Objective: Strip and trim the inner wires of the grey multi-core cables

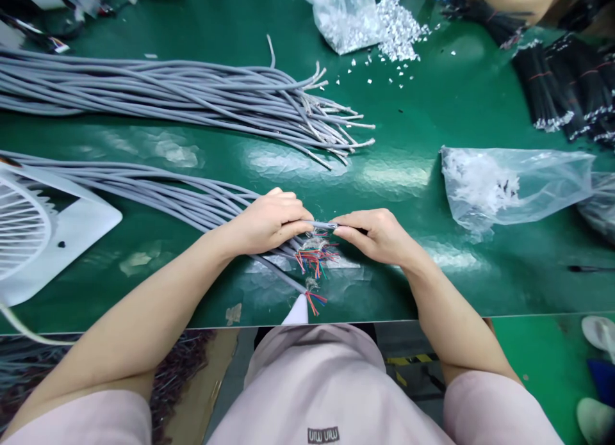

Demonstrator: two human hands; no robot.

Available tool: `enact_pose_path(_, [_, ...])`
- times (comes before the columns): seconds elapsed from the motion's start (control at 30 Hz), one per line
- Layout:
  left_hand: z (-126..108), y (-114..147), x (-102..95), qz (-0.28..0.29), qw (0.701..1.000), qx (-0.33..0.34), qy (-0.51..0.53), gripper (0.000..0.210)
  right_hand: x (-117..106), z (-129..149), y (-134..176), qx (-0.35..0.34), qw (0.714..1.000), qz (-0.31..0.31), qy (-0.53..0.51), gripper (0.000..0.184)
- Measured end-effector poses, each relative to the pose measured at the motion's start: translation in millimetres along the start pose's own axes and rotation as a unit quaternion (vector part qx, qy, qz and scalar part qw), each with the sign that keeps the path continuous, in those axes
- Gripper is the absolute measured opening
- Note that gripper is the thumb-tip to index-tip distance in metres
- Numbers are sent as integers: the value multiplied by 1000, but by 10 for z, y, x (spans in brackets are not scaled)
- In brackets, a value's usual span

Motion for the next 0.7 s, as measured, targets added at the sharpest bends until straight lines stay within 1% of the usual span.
enact_pose_path(0.23, [-8,3,5,15,1000,2,11,32,-55,-11,-8,-14,997,64,-32,33])
enact_pose_path(0.43, [-13,5,3,7,1000,25,8,33,-96,14,8,-8,992,114,-49,35])
enact_pose_path(0.5, [-16,6,4,7,1000,26,5,32,-91,25,9,-12,992,113,-50,35])
enact_pose_path(0.7, [-13,6,17,8,1000,11,-2,35,-52,51,16,-2,997,76,-18,35])
Point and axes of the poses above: each hand's wrist, its own y-axis away from the middle knuckle, its own x-axis out of the palm, z = x × y, the point moved 1 cm from there along -y, towards the middle knuckle, and after that the axes turned 15 degrees about x, right-handed, at the moved point
